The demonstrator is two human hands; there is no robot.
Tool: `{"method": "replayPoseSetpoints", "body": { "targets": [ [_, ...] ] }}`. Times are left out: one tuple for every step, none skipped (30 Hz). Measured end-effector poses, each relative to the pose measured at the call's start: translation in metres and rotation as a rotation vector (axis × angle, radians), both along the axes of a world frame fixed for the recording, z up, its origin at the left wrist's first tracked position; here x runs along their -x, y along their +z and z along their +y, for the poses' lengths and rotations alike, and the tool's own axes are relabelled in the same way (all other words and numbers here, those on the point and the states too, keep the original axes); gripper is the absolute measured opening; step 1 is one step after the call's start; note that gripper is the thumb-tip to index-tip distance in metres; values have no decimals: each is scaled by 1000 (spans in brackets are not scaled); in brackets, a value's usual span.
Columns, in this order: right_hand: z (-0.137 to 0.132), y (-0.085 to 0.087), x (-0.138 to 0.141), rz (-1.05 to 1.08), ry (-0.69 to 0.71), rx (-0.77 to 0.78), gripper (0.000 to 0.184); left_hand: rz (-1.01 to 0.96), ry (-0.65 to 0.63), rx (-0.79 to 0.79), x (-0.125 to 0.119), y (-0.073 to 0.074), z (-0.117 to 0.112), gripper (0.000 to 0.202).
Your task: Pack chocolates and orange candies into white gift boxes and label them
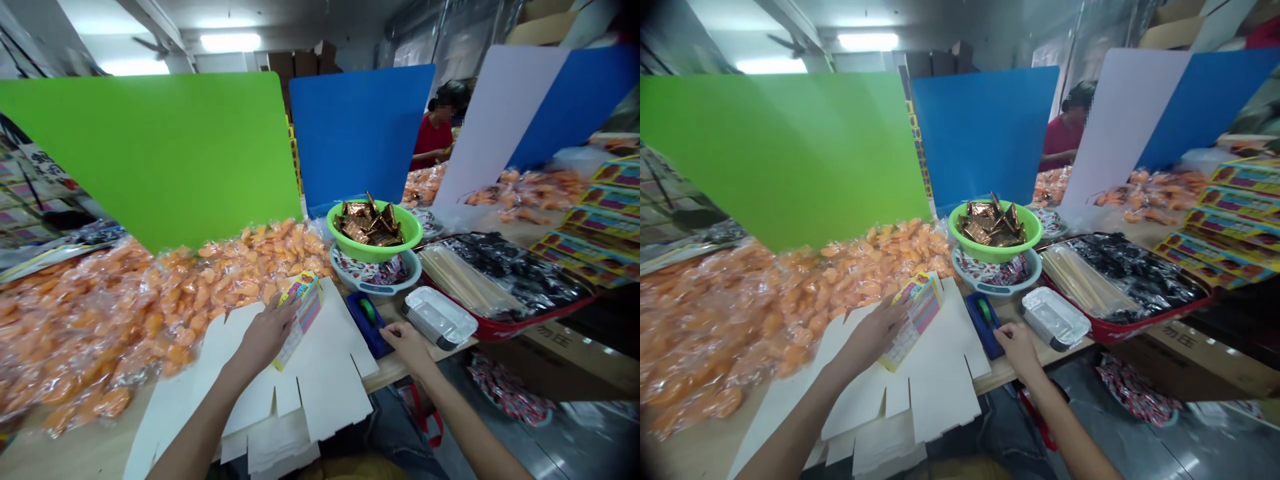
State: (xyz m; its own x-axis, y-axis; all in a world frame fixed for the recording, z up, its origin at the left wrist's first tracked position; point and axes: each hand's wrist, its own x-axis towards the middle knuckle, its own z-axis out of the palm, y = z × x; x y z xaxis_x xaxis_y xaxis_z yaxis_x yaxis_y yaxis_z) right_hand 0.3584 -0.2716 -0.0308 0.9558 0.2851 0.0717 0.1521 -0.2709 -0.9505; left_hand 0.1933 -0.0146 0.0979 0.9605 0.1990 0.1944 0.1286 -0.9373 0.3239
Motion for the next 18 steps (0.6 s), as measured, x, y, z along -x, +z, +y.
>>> {"method": "replayPoseSetpoints", "body": {
  "targets": [
    [0,1,2,22,-6,-24,29,-6,-2,-3,0,-1,1,42],
    [0,2,4,44,-12,-47,29,-20,-7,-3,0,-2,1,41],
    [0,3,7,63,-17,-65,30,-37,-15,-1,0,-3,2,41],
    [-1,4,11,89,-24,-93,31,-58,-25,1,-1,-4,3,41],
    [-3,5,14,124,-33,-136,32,-76,-34,0,-1,-5,4,41],
    [-5,5,18,164,-44,-190,33,-86,-39,-4,-1,-6,4,41],
    [-6,5,22,207,-55,-249,33,-84,-36,-10,-1,-5,4,41],
    [-8,4,26,250,-64,-301,34,-63,-24,-18,-1,-4,3,41],
    [-10,3,29,287,-74,-339,35,-28,-6,-26,-1,-2,2,41],
    [-11,0,32,318,-85,-355,36,17,13,-35,-1,1,0,41],
    [-12,-4,35,343,-97,-353,37,64,29,-44,0,3,-2,42],
    [-13,-8,37,369,-112,-352,38,105,42,-52,0,6,-4,43],
    [-13,-11,39,395,-127,-358,39,136,50,-59,0,9,-6,44],
    [-14,-15,41,417,-138,-371,40,154,56,-63,0,11,-8,45],
    [-14,-18,42,433,-143,-384,40,160,60,-65,0,13,-9,45],
    [-15,-20,43,438,-142,-392,40,160,64,-64,0,14,-9,45],
    [-17,-21,44,431,-137,-387,39,157,65,-62,0,14,-9,45],
    [-19,-21,46,418,-127,-371,39,154,63,-60,0,14,-9,45]
  ]
}}
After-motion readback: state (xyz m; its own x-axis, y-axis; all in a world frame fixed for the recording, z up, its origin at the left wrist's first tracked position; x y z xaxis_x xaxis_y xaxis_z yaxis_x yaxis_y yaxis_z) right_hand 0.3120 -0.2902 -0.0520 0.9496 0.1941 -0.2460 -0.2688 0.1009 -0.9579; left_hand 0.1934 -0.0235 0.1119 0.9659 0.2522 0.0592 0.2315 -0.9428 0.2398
